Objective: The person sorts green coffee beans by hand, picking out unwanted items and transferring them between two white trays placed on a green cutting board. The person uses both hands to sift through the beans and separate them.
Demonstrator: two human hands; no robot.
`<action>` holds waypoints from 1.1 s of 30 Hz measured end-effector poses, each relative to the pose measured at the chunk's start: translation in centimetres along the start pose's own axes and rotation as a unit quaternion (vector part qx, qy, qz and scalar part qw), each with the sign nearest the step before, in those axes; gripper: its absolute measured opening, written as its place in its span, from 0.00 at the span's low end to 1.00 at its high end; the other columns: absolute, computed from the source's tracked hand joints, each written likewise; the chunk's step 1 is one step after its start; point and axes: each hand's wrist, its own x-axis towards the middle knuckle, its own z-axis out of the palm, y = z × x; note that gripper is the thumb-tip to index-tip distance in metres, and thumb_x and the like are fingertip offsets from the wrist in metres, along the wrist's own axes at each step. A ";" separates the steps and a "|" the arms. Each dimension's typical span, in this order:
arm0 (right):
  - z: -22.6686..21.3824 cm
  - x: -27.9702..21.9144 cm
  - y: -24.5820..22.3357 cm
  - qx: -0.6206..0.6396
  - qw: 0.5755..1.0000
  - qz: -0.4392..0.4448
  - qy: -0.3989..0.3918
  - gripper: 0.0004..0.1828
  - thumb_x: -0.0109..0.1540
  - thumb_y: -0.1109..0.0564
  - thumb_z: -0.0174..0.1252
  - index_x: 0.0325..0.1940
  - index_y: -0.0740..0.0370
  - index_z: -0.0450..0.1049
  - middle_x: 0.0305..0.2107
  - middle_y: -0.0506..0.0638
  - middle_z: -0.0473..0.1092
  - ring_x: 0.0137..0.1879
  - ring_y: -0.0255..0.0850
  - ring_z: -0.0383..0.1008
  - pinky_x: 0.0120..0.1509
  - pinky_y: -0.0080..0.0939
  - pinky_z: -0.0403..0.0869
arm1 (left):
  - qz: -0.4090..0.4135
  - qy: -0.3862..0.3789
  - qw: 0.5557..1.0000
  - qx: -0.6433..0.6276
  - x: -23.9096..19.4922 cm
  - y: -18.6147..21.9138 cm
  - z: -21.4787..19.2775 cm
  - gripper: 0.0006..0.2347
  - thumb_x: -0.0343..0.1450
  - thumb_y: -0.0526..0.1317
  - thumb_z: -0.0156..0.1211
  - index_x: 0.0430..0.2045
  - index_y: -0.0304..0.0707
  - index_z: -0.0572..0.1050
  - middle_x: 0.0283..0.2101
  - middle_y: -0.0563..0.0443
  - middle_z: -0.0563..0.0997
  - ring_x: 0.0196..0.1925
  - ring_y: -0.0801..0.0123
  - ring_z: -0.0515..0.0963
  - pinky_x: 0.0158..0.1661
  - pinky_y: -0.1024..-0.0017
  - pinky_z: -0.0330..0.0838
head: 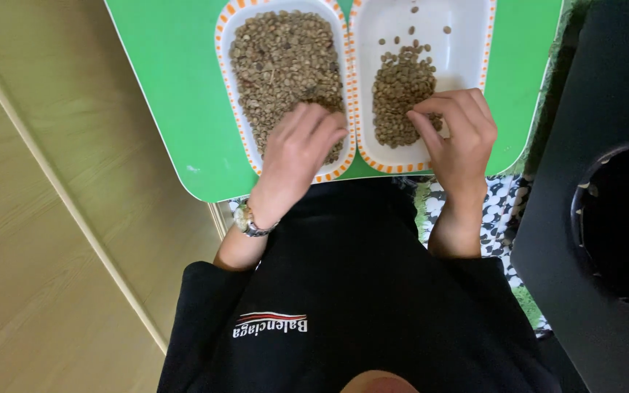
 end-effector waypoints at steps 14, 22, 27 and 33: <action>-1.1 -1.9 1.5 0.015 1.000 0.020 0.010 0.05 0.71 0.63 0.69 0.43 0.66 0.79 0.31 0.51 0.73 0.36 0.49 0.69 0.44 0.49 0.73 | 0.076 0.003 0.997 -0.005 2.9 3.2 4.8 0.03 0.78 0.34 0.54 0.35 0.37 0.74 0.26 0.52 0.69 0.30 0.59 0.76 0.33 0.69 0.72; 0.4 -0.5 0.3 -0.030 0.993 -0.001 -0.113 0.16 0.62 0.64 0.76 0.48 0.72 0.78 0.33 0.59 0.72 0.40 0.56 0.72 0.47 0.54 0.74 | -0.004 0.024 0.999 0.037 -2.3 -3.0 3.4 0.09 0.78 0.45 0.56 0.27 0.47 0.75 0.24 0.57 0.69 0.30 0.64 0.77 0.31 0.69 0.72; 0.9 0.8 -0.6 -0.078 0.988 -0.004 -0.132 0.17 0.62 0.66 0.75 0.52 0.72 0.78 0.38 0.60 0.70 0.45 0.58 0.73 0.50 0.56 0.75 | -0.116 0.022 0.993 0.009 -2.7 -3.8 -2.0 0.06 0.79 0.40 0.58 0.33 0.40 0.75 0.25 0.51 0.71 0.31 0.55 0.78 0.32 0.64 0.74; 2.0 4.3 -4.3 -0.069 0.989 -0.021 -0.126 0.15 0.60 0.68 0.73 0.50 0.73 0.78 0.43 0.59 0.73 0.47 0.53 0.71 0.52 0.48 0.70 | -0.131 0.050 0.990 -0.015 -2.3 -5.1 -0.8 0.04 0.76 0.34 0.60 0.39 0.31 0.75 0.38 0.50 0.73 0.30 0.70 0.71 0.33 0.76 0.71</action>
